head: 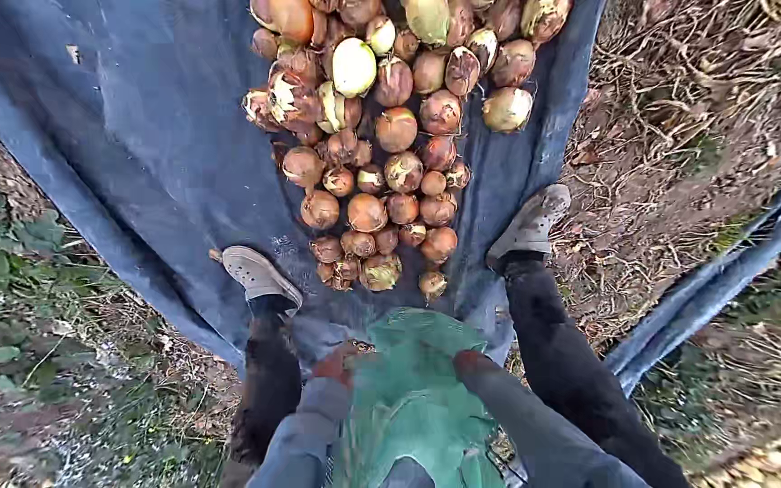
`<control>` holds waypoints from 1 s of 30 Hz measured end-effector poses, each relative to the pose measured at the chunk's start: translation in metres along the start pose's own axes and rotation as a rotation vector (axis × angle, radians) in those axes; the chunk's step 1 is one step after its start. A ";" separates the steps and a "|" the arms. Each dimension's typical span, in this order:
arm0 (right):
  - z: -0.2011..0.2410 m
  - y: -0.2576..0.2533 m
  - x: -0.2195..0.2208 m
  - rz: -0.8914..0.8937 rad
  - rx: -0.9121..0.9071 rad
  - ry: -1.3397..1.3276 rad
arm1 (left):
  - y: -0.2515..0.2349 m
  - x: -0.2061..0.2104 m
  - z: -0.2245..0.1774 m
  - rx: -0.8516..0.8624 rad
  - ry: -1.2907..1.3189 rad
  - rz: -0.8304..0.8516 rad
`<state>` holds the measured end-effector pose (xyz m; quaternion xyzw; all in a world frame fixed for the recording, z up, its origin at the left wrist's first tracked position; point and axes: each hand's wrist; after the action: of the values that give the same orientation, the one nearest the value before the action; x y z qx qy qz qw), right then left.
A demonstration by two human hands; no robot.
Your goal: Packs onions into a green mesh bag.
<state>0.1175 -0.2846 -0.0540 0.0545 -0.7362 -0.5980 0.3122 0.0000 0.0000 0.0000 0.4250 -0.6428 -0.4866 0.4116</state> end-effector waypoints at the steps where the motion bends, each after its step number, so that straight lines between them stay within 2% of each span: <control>1: 0.003 -0.007 -0.035 0.065 0.067 -0.029 | -0.013 -0.028 0.006 -0.011 -0.096 0.003; 2: 0.000 -0.007 -0.063 0.043 0.078 -0.115 | -0.022 -0.052 0.010 -0.029 -0.167 0.008; 5: -0.028 0.005 -0.109 -0.178 -0.082 -0.463 | -0.035 -0.100 0.026 -0.033 -0.292 -0.024; 7: -0.041 0.001 -0.112 -0.338 -0.107 -0.553 | -0.043 -0.113 0.042 0.070 -0.219 -0.104; 8: -0.041 -0.003 -0.106 -0.323 -0.077 -0.492 | -0.047 -0.114 0.048 0.120 -0.161 -0.108; 9: -0.037 -0.005 -0.099 -0.206 -0.043 -0.347 | -0.051 -0.111 0.051 0.155 -0.106 -0.064; 11: -0.027 -0.011 -0.085 0.084 0.037 -0.041 | -0.062 -0.099 0.051 0.115 -0.056 0.141; 12: -0.028 -0.020 -0.079 0.136 0.078 0.003 | -0.071 -0.092 0.056 0.069 -0.074 0.220; 16: -0.039 -0.070 -0.083 -0.016 0.234 -0.114 | -0.128 -0.064 0.100 -0.088 -0.233 0.238; 19: -0.041 -0.108 -0.088 -0.054 0.344 -0.156 | -0.174 -0.044 0.102 -0.203 -0.335 0.241; 22: -0.034 -0.143 -0.081 -0.027 0.461 -0.134 | -0.211 -0.022 0.110 -0.325 -0.334 0.120; 26: -0.007 -0.168 -0.076 -0.104 0.530 -0.113 | -0.235 -0.023 0.121 -0.425 -0.325 -0.084; 30: 0.006 -0.181 -0.095 -0.262 0.487 -0.187 | -0.233 -0.041 0.125 -0.412 -0.411 -0.112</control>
<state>0.1371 -0.2873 -0.2574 0.1673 -0.8702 -0.4414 0.1410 -0.0716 0.0344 -0.2549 0.2600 -0.5760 -0.7046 0.3227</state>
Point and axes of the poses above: each hand's wrist, its own y-axis away from the middle knuckle, its own x-axis out of the palm, z = x × y, and after that the axes turned 12 degrees about x, right-handed
